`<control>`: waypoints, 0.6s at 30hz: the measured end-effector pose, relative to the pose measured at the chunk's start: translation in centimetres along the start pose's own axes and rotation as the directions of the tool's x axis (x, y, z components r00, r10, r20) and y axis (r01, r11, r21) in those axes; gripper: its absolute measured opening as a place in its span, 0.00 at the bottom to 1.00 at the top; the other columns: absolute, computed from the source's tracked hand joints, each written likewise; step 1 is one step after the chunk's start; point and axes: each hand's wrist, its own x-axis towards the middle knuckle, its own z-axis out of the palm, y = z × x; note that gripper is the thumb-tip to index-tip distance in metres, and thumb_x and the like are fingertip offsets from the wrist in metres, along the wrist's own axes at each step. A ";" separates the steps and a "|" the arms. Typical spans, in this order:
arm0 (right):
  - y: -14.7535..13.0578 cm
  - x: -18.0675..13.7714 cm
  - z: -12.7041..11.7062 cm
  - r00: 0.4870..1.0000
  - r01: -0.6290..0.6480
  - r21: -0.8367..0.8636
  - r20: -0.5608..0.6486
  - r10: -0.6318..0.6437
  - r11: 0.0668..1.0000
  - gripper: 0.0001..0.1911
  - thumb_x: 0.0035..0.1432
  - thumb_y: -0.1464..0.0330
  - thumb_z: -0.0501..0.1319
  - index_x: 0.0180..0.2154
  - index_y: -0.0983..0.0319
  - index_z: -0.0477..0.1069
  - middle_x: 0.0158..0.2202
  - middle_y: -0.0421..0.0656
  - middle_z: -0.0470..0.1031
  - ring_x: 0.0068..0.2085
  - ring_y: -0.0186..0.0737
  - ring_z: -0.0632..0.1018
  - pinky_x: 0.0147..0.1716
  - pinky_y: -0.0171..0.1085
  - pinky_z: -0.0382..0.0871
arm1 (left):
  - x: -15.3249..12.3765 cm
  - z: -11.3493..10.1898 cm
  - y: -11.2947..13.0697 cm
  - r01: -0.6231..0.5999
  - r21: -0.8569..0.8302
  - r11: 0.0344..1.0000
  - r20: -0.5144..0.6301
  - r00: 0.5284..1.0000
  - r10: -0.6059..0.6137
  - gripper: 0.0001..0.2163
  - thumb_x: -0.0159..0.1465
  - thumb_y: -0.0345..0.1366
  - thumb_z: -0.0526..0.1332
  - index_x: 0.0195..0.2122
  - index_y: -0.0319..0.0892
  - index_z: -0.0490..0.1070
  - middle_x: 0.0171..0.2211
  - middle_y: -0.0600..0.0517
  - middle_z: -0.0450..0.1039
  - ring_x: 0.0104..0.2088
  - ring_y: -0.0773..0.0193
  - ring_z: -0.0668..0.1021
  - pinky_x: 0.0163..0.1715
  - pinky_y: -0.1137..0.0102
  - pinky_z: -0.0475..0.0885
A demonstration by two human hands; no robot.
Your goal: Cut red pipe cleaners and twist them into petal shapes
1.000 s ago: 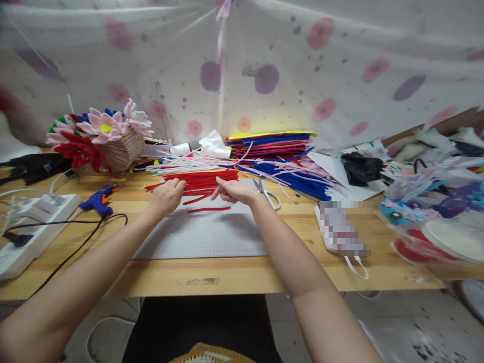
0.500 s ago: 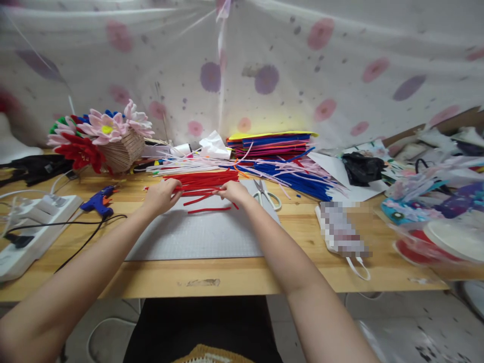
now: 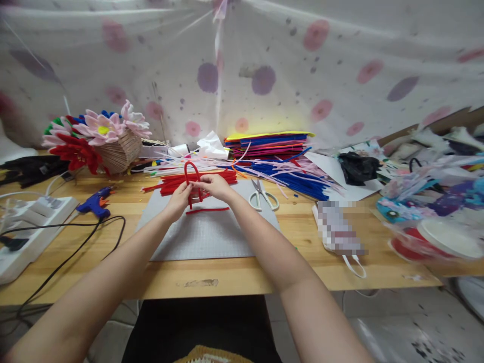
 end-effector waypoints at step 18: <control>1.0 0.8 1.1 0.995 -0.036 -0.038 -0.089 0.033 0.999 0.05 0.51 0.69 0.57 0.27 0.62 0.61 0.13 0.32 0.63 0.15 0.26 0.64 0.15 0.28 0.56 | -0.2 1.1 0.1 0.026 -0.057 0.998 0.021 0.999 -0.025 0.08 0.63 0.36 0.48 0.41 0.40 0.61 0.18 0.56 0.66 0.17 0.72 0.71 0.23 0.71 0.72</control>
